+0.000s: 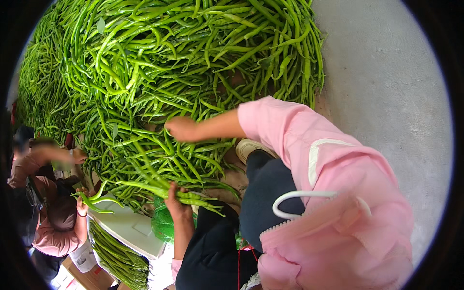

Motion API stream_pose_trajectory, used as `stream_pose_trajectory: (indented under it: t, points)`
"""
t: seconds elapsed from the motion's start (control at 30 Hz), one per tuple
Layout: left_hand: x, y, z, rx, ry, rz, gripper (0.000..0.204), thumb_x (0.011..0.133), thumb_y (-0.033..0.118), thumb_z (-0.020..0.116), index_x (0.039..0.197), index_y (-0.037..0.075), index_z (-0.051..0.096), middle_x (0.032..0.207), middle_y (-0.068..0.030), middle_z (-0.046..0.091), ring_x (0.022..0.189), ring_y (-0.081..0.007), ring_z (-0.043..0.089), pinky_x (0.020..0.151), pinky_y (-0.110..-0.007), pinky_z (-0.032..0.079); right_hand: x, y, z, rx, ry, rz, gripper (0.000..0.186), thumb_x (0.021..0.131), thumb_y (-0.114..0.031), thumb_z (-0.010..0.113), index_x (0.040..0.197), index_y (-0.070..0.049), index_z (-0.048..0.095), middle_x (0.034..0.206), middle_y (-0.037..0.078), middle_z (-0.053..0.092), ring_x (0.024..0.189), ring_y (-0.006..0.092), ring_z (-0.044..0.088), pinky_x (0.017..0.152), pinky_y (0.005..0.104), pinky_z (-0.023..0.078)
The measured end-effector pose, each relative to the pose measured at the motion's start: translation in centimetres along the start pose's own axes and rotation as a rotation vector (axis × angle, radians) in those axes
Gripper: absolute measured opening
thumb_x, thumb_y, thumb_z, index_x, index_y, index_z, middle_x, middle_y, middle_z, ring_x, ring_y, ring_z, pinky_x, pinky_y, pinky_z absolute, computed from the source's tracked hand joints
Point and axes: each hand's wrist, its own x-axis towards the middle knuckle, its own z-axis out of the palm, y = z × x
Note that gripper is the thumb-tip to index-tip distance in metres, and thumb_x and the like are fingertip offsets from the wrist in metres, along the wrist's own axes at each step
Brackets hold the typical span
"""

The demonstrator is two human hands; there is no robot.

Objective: The person sits on the floor and sorts green beans from a large pile into a white crate. They repeatedly pick up handfuls of beans, separate them, and place them into the crate. The person also handles a green mesh bag, placing beans inside it.

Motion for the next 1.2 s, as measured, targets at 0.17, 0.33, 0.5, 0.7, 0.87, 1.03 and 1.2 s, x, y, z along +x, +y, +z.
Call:
stream_pose_trajectory:
  t: [0.17,0.33,0.5,0.7,0.87,1.03,1.2]
  points:
    - [-0.5,2.7,0.4,-0.048,0.006,0.15,0.032,0.084,0.03,0.055,0.105,0.007,0.047,0.063,-0.0009,0.041,0.052,-0.012,0.039,0.05,-0.025,0.035,4.8,6.4,1.2,-0.422,-0.4,-0.065,0.041,0.072,-0.007,0.055,0.112,-0.003,0.046,0.111,0.015,0.048,0.099,0.031,0.05,0.081,0.0401,0.043]
    - [-0.2,2.0,-0.7,-0.099,0.073,0.168,0.019,0.083,0.014,0.055,0.099,0.007,0.05,0.068,-0.001,0.045,0.059,-0.0116,0.043,0.058,-0.025,0.038,5.4,2.3,1.6,-0.536,-0.329,-0.223,0.029,0.072,-0.012,0.055,0.098,-0.001,0.048,0.101,0.017,0.049,0.095,0.0287,0.051,0.074,0.0397,0.045]
    - [0.3,1.3,-0.7,-0.109,-0.004,0.07,0.015,0.082,0.012,0.059,0.092,0.007,0.049,0.066,0.0013,0.044,0.058,-0.0107,0.041,0.057,-0.026,0.037,2.4,5.1,1.0,-0.569,-0.492,-0.252,0.02,0.075,-0.01,0.05,0.095,-0.007,0.049,0.093,0.014,0.051,0.085,0.0302,0.056,0.069,0.0414,0.046]
    - [0.2,1.5,-1.9,-0.156,0.03,0.157,0.013,0.082,0.008,0.054,0.093,0.006,0.047,0.066,-0.0001,0.042,0.057,-0.0113,0.039,0.056,-0.026,0.037,0.9,-2.1,-2.4,-0.298,-0.152,-0.598,0.023,0.075,-0.01,0.051,0.097,-0.012,0.055,0.089,0.006,0.057,0.078,0.0238,0.057,0.059,0.034,0.05]
    - [0.5,0.8,-1.8,-0.227,0.016,0.143,0.014,0.082,0.006,0.053,0.095,0.005,0.047,0.067,-0.003,0.043,0.059,-0.0129,0.04,0.056,-0.027,0.037,4.3,1.3,-2.1,-0.242,-0.19,-0.336,0.039,0.067,0.004,0.05,0.103,-0.009,0.056,0.097,0.013,0.057,0.088,0.0318,0.057,0.069,0.0371,0.049]
    - [0.4,1.4,-1.5,-0.186,0.033,0.133,0.018,0.082,0.006,0.052,0.098,0.004,0.046,0.068,-0.0042,0.044,0.06,-0.0135,0.042,0.057,-0.027,0.038,10.0,5.4,4.2,-0.426,-0.28,-0.105,0.032,0.076,-0.01,0.053,0.107,-0.005,0.054,0.106,0.014,0.056,0.1,0.0318,0.053,0.083,0.0437,0.042]
    - [0.0,1.7,-1.9,-0.167,0.039,0.147,0.025,0.082,0.008,0.053,0.105,0.004,0.046,0.071,-0.0047,0.046,0.063,-0.0151,0.045,0.057,-0.027,0.04,10.9,6.4,2.3,-0.557,-0.697,0.012,0.03,0.075,-0.026,0.058,0.094,-0.003,0.057,0.1,0.015,0.057,0.098,0.0321,0.054,0.08,0.0426,0.043]
